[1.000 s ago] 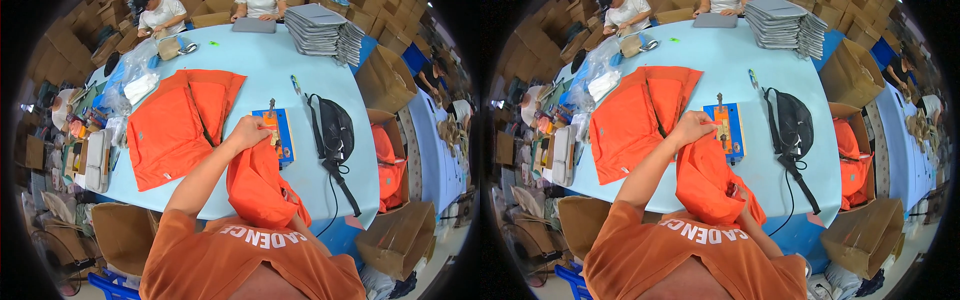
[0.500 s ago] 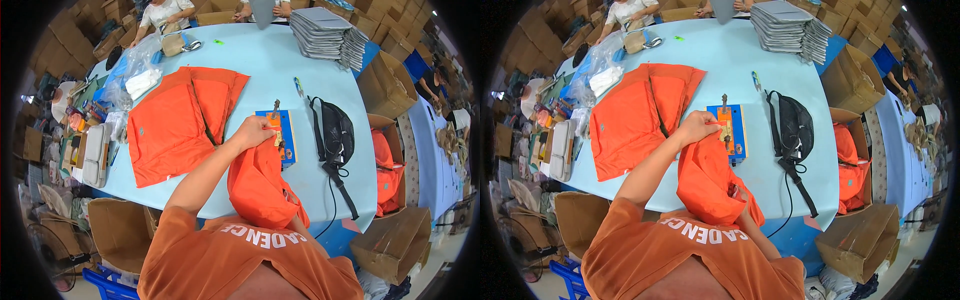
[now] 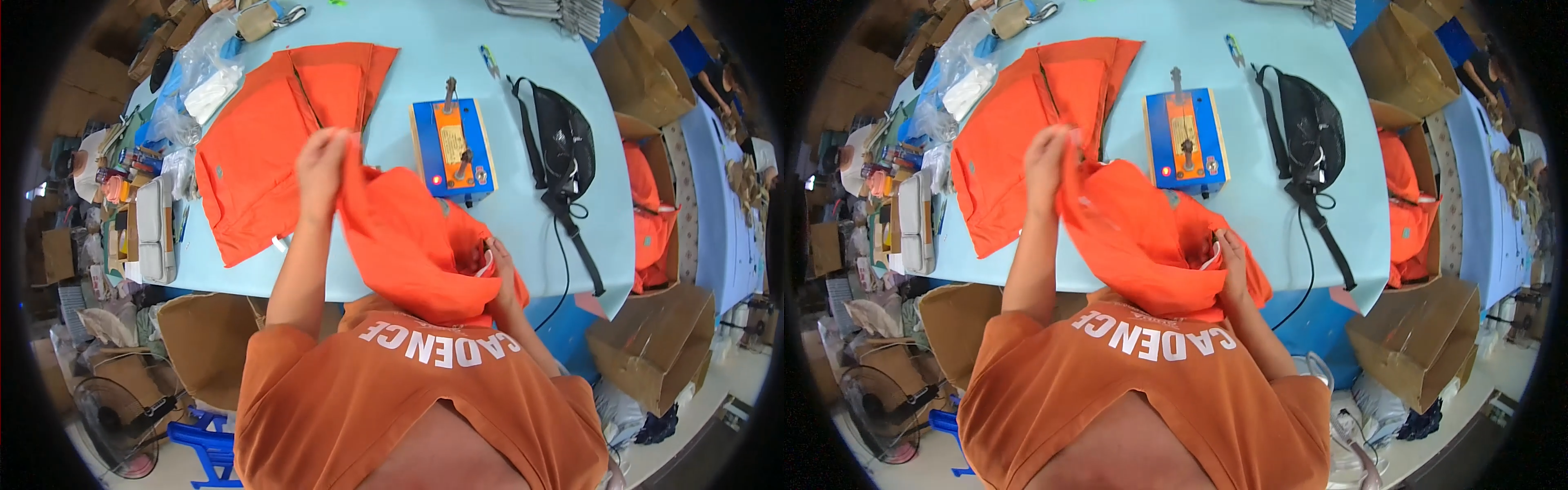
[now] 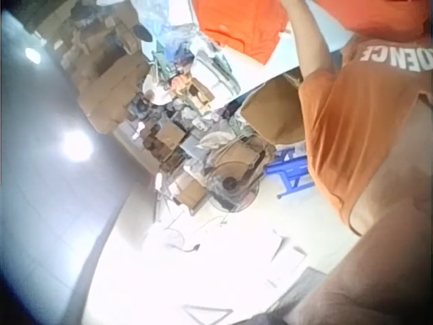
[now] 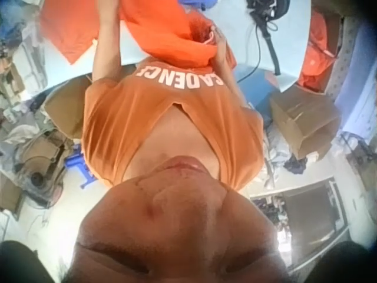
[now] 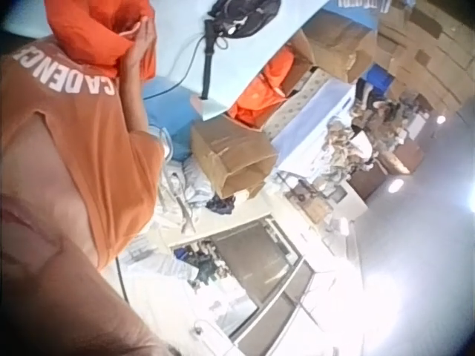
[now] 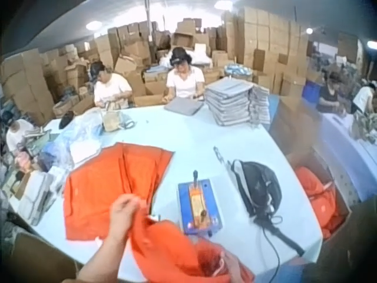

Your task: Inspecting orange fabric bags, trimming loose threads with scissors, and turning them right-side out.

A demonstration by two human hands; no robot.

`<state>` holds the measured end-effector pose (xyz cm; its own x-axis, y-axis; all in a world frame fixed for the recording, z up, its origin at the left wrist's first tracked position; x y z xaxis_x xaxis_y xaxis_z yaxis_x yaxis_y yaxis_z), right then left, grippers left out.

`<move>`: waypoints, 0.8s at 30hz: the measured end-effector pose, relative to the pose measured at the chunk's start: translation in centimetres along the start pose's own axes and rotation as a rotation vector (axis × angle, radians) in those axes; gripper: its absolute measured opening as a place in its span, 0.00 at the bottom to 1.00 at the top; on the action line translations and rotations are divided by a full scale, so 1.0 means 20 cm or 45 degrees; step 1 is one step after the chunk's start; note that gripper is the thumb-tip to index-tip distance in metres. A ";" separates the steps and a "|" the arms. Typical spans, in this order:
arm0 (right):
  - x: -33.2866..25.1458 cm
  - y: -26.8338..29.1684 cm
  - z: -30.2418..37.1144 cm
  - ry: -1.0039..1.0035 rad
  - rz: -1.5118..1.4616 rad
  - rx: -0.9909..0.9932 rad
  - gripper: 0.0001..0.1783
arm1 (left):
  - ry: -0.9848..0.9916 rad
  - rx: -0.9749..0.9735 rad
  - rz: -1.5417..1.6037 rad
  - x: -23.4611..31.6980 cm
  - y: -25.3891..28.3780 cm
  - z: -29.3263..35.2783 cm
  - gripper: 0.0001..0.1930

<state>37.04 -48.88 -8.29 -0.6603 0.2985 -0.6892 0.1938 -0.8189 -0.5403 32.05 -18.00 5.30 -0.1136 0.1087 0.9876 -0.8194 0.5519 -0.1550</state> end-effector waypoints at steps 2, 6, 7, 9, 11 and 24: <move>-0.11 -0.11 0.07 0.017 0.064 0.042 0.10 | -0.002 -0.034 0.286 -0.03 0.26 0.08 0.07; -0.26 -0.49 0.17 0.609 0.933 -0.507 0.09 | 0.137 0.061 0.205 -0.01 0.46 0.32 0.12; -0.27 -0.60 0.18 0.827 1.149 -0.560 0.09 | -0.048 -0.169 -0.191 0.05 0.39 0.38 0.18; -0.27 -0.80 0.19 1.000 1.056 -0.693 0.08 | -0.111 -0.598 -0.719 0.07 0.26 0.53 0.34; -0.22 -0.92 0.19 1.147 0.830 -0.699 0.05 | -0.248 -0.761 -0.833 0.03 0.11 0.61 0.34; -0.47 -0.63 0.39 1.784 1.222 -0.273 0.12 | 0.479 -0.743 -0.420 -0.38 0.44 0.59 0.22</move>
<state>35.09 -45.23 8.81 0.8121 0.0410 -0.5821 0.2745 -0.9071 0.3191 19.06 -23.81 -3.15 0.3697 0.0795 0.9257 -0.3368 0.9400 0.0538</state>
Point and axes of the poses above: each hand's wrist, its own z-axis away from the middle knuckle, its own y-axis out of the back of the hand, x = y × z, the point moved 9 cm from there along -z, towards the middle knuckle, and after that the axes turned 5 degrees about x, right-handed, at the moved point
